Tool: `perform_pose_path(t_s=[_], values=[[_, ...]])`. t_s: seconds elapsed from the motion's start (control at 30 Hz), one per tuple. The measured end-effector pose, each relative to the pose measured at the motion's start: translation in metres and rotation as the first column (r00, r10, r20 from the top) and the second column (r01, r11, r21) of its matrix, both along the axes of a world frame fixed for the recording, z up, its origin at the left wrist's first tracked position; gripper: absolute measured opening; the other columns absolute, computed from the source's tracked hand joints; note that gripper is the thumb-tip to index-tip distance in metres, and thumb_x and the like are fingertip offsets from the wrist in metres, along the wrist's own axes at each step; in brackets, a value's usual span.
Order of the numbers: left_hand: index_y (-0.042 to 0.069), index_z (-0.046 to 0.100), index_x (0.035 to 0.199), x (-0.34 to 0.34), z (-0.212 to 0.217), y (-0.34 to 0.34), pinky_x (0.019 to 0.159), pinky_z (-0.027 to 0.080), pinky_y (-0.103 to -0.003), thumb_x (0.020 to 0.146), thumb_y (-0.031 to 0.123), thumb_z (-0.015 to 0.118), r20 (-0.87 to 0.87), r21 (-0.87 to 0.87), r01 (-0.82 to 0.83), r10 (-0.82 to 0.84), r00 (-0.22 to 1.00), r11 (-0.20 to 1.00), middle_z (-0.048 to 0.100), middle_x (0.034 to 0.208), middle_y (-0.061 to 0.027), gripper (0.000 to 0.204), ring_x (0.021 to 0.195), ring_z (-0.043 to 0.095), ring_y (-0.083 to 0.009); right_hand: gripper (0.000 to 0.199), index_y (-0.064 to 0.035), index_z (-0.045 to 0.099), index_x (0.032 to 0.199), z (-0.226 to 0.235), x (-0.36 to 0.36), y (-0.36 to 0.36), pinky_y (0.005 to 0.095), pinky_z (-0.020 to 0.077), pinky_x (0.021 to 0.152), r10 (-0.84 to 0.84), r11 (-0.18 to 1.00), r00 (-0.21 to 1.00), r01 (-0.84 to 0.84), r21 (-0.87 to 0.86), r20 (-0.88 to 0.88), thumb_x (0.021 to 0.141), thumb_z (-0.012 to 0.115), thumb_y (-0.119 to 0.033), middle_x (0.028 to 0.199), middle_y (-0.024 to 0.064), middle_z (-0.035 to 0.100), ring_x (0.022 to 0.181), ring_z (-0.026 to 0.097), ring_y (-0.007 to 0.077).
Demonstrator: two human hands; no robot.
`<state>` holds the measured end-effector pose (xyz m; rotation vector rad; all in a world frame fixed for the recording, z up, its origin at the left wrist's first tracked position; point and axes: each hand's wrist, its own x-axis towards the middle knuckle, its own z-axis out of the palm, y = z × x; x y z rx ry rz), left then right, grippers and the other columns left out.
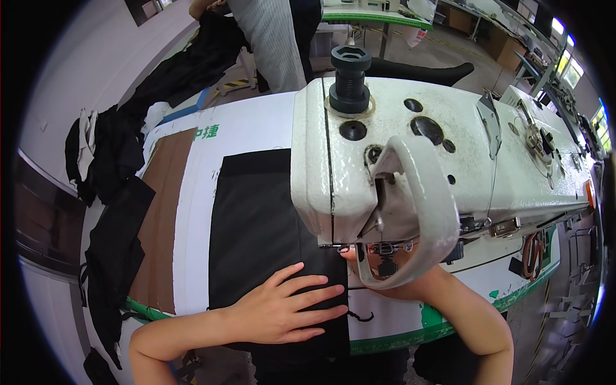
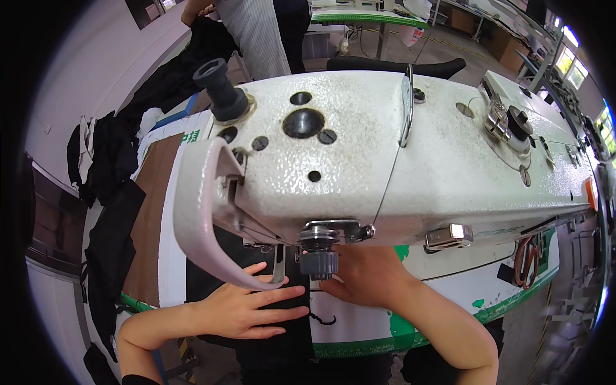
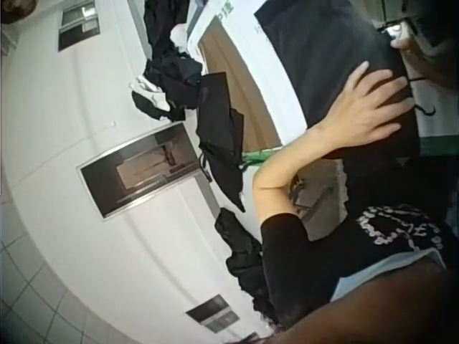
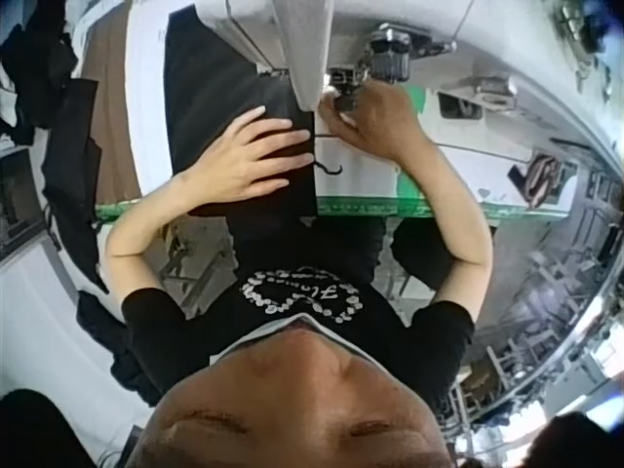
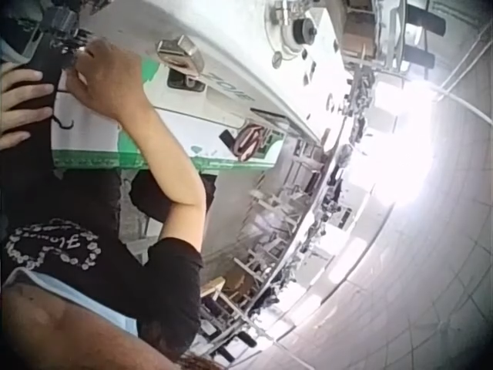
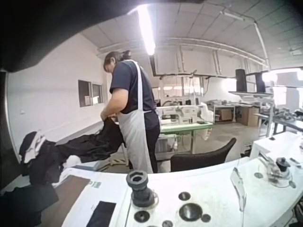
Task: Sewing black fabric pieces together using an industrial sewing machine.
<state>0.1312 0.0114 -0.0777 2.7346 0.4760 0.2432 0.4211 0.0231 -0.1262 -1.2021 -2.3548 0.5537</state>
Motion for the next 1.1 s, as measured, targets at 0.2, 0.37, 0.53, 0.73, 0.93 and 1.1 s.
perform_pose_path(t_s=[0.2,0.37,0.53,0.73,0.93,1.1], values=[[0.03,0.059,0.142,-0.002,-0.002,0.002,0.111,0.038,-0.057,0.094,0.041,0.066,0.01,-0.004,0.002,-0.002,1.0,1.0,0.044,0.156,0.0007,0.051,0.135,0.048,-0.0264,0.038,-0.0112,0.068,0.103,0.002,-0.001,0.001,0.0452,0.0542,0.055,-0.016,0.997,0.988,0.004,0.079,0.155,0.084,0.074,-0.044,0.083,0.0098,0.071,0.074,0.071,0.0333],[0.03,0.057,0.144,-0.002,-0.001,0.003,0.111,0.037,-0.057,0.095,0.042,0.065,-0.022,-0.001,0.02,-0.02,1.0,1.0,0.043,0.158,0.0017,0.051,0.138,0.047,-0.026,0.037,-0.0116,0.069,0.101,-0.003,-0.002,0.001,0.0457,0.0543,0.055,-0.047,0.998,0.984,0.038,0.057,0.173,0.084,0.074,-0.044,0.078,0.0101,0.07,0.071,0.071,0.0337],[0.029,0.057,0.144,-0.001,-0.001,0.01,0.113,0.035,-0.057,0.095,0.043,0.064,-0.036,-0.022,0.023,-0.023,0.999,1.0,0.043,0.158,0.0016,0.051,0.139,0.046,-0.026,0.032,-0.0122,0.069,0.097,-0.012,-0.001,0.002,0.044,0.0535,0.052,-0.038,0.993,0.99,0.021,0.12,0.139,0.084,0.074,-0.041,0.076,0.0094,0.068,0.068,0.07,0.0313],[0.028,0.056,0.144,0.001,0.005,0.017,0.115,0.032,-0.052,0.096,0.042,0.063,-0.057,0.002,0.002,-0.002,0.998,1.0,0.046,0.155,0.0011,0.051,0.138,0.046,-0.0234,0.024,-0.0129,0.068,0.089,-0.01,-0.006,0.002,0.0396,0.0514,0.049,-0.001,0.971,1.0,0.003,0.24,-0.009,0.083,0.075,-0.035,0.076,0.0055,0.067,0.063,0.068,0.0262],[0.026,0.056,0.144,0.001,0.005,0.027,0.117,0.031,-0.049,0.096,0.041,0.063,-0.038,0.048,-0.004,0.005,0.999,0.999,0.048,0.153,0.0001,0.051,0.137,0.046,-0.0211,0.024,-0.0108,0.067,0.08,-0.029,-0.004,0.006,0.0398,0.0499,0.048,-0.003,0.982,1.0,0.004,0.188,-0.006,0.08,0.076,-0.033,0.082,0.004,0.066,0.062,0.067,0.0253],[0.026,0.056,0.144,0.002,0.004,0.034,0.116,0.032,-0.049,0.096,0.041,0.063,-0.036,0.028,-0.023,0.024,0.999,0.999,0.048,0.154,-0.0005,0.051,0.137,0.046,-0.0216,0.022,-0.0102,0.066,0.076,-0.014,-0.007,0.0,0.0405,0.0492,0.047,0.025,0.966,0.999,-0.032,0.257,0.032,0.078,0.076,-0.03,0.077,0.0044,0.064,0.061,0.067,0.0254]])
